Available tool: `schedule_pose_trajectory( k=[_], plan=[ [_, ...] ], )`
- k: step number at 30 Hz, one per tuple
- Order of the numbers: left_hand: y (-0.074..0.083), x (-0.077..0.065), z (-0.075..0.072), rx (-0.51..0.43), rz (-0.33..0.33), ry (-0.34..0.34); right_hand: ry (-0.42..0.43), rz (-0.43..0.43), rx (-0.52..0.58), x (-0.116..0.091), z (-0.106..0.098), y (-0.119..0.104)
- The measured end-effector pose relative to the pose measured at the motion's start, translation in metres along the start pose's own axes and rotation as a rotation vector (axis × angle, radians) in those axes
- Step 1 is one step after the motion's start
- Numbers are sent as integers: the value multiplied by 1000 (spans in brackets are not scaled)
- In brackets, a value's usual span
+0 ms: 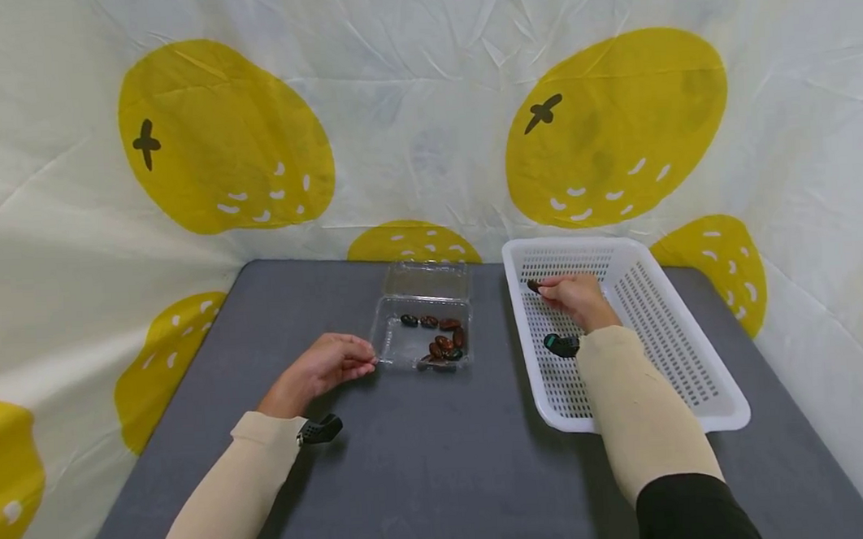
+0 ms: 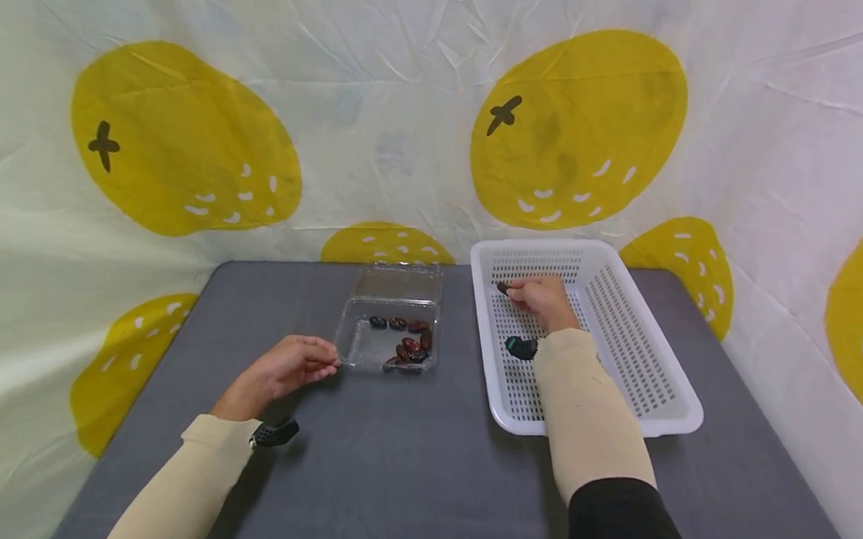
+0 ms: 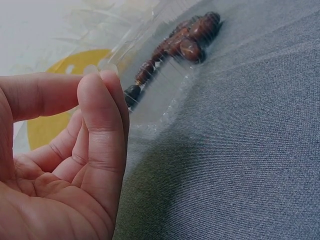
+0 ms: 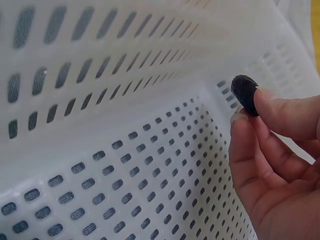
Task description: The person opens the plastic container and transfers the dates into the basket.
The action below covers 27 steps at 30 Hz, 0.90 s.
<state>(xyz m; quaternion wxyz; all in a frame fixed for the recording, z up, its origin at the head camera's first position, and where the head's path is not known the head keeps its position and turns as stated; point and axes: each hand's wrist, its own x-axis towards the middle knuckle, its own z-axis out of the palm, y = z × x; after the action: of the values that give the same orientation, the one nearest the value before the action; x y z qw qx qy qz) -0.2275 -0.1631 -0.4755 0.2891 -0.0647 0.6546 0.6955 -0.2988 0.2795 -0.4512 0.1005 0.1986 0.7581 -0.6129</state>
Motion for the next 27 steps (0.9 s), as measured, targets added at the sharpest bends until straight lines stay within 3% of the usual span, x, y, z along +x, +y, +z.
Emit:
schedule_pose_trajectory(
  k=[13,27],
  plan=[
    [-2,2,0,2,-7,10,-52,25,-26,11,1,9],
    [-3,2,0,-3,-4,15,-22,31,-54,16,0,16]
  ],
)
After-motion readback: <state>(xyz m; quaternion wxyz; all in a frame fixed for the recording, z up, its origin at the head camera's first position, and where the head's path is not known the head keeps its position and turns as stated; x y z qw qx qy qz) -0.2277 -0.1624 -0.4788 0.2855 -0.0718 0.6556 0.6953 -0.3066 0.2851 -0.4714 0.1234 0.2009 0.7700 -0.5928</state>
